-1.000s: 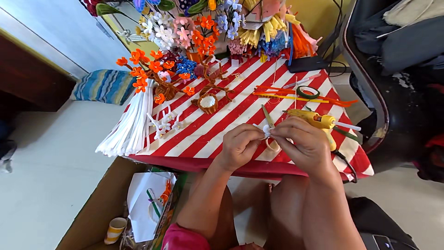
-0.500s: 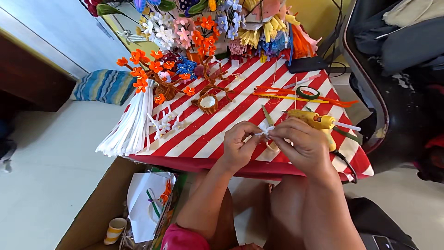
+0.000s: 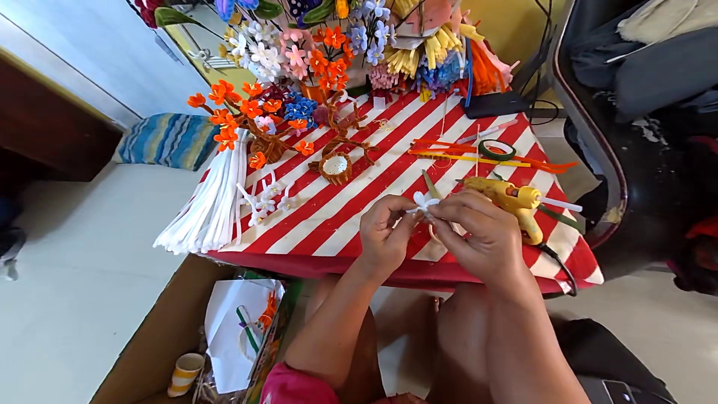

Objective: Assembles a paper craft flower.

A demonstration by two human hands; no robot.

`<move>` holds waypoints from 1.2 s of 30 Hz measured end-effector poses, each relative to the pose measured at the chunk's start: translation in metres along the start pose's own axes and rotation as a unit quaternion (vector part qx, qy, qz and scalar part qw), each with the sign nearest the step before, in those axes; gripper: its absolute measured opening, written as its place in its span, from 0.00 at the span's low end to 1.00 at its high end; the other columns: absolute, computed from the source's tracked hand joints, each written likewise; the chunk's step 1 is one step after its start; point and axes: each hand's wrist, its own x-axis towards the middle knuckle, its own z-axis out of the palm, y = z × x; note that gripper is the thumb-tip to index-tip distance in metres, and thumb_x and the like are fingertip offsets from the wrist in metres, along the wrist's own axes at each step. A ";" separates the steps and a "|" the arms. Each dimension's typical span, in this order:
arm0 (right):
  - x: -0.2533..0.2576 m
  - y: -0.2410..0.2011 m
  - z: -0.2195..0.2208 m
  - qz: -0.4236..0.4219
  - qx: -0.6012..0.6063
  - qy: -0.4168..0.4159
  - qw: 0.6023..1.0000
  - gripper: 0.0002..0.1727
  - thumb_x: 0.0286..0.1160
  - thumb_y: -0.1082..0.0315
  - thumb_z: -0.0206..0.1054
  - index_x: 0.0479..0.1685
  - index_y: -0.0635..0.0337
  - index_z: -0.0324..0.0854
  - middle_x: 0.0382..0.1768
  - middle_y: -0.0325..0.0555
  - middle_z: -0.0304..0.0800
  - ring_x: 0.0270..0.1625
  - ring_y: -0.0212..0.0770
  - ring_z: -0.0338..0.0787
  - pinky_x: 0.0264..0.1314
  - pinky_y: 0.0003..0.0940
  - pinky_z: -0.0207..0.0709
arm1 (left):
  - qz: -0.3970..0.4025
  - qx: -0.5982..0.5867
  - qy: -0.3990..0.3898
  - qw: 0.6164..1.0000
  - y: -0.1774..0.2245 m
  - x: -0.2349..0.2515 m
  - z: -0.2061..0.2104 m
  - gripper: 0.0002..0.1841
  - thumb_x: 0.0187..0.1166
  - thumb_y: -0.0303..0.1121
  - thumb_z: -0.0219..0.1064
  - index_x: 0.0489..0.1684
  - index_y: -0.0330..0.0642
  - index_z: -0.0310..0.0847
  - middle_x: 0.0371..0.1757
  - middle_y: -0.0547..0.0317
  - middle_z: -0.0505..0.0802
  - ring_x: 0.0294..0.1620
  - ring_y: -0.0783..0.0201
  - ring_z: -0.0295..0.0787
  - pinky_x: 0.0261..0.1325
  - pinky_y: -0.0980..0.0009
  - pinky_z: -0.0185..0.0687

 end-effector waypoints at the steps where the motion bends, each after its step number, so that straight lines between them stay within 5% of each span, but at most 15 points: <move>1: 0.000 0.000 0.001 -0.002 0.003 0.002 1.000 0.06 0.74 0.73 0.70 0.38 0.64 0.92 0.39 0.45 0.92 0.48 0.30 0.87 0.55 0.20 0.80 | 0.004 0.006 0.003 1.000 0.000 0.000 0.000 0.05 0.79 0.21 0.68 0.46 0.41 0.86 0.43 0.67 0.93 0.44 0.78 0.91 0.53 0.76 0.90; 20: 0.001 -0.005 0.015 0.030 -0.026 0.053 0.998 0.03 0.69 0.73 0.69 0.32 0.63 0.86 0.33 0.43 0.89 0.44 0.27 0.86 0.51 0.16 0.78 | 0.068 0.076 0.014 0.995 -0.003 -0.002 -0.001 0.03 0.81 0.25 0.68 0.45 0.36 0.85 0.43 0.60 0.92 0.45 0.75 0.91 0.53 0.74 0.90; 36: -0.001 -0.007 0.017 -0.055 -0.125 0.050 0.989 0.06 0.75 0.72 0.69 0.34 0.61 0.90 0.34 0.48 0.91 0.43 0.40 0.87 0.53 0.31 0.77 | -0.002 0.001 0.053 0.999 0.008 -0.001 0.005 0.06 0.79 0.21 0.68 0.46 0.41 0.85 0.43 0.68 0.94 0.44 0.78 0.91 0.54 0.77 0.89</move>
